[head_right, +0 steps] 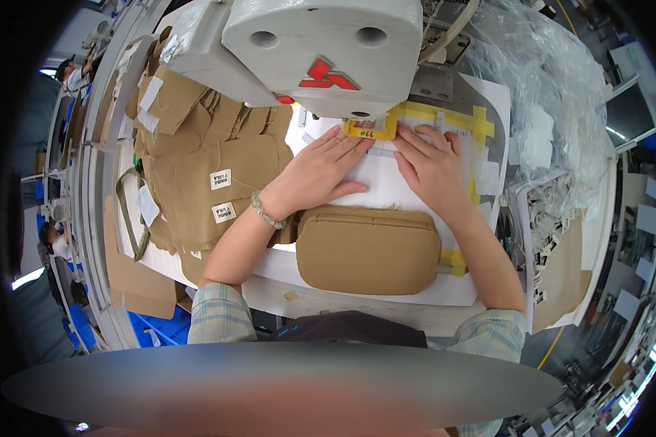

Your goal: The person is sewing leather labels onto fabric components using an industrial sewing machine.

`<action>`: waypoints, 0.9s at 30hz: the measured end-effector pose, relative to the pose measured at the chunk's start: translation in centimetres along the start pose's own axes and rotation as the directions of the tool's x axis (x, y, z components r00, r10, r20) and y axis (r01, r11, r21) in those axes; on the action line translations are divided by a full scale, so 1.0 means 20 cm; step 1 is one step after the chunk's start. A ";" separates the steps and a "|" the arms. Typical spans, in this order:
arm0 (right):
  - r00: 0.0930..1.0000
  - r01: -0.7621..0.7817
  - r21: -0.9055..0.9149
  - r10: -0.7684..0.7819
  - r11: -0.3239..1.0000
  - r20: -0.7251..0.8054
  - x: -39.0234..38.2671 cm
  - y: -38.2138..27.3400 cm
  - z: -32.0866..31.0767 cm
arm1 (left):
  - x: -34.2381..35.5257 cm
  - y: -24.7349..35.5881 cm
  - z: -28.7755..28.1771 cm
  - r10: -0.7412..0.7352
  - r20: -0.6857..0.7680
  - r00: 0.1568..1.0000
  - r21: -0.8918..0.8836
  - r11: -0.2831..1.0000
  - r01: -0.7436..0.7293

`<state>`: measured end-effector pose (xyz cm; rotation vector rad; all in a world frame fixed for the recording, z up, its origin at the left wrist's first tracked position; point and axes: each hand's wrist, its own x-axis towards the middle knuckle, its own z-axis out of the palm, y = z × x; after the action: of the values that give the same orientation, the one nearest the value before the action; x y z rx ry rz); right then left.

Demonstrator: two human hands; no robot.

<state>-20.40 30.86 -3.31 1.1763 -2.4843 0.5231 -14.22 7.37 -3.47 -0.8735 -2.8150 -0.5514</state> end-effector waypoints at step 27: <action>0.973 0.072 0.000 -0.071 0.997 0.219 0.01 -0.02 -0.02 | 0.00 0.01 0.00 -0.060 0.045 0.997 0.018 0.998 0.059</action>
<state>-20.09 30.77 -2.74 1.3819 -2.6096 0.3820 -14.00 7.50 -3.36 -0.8112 -2.8905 -0.5219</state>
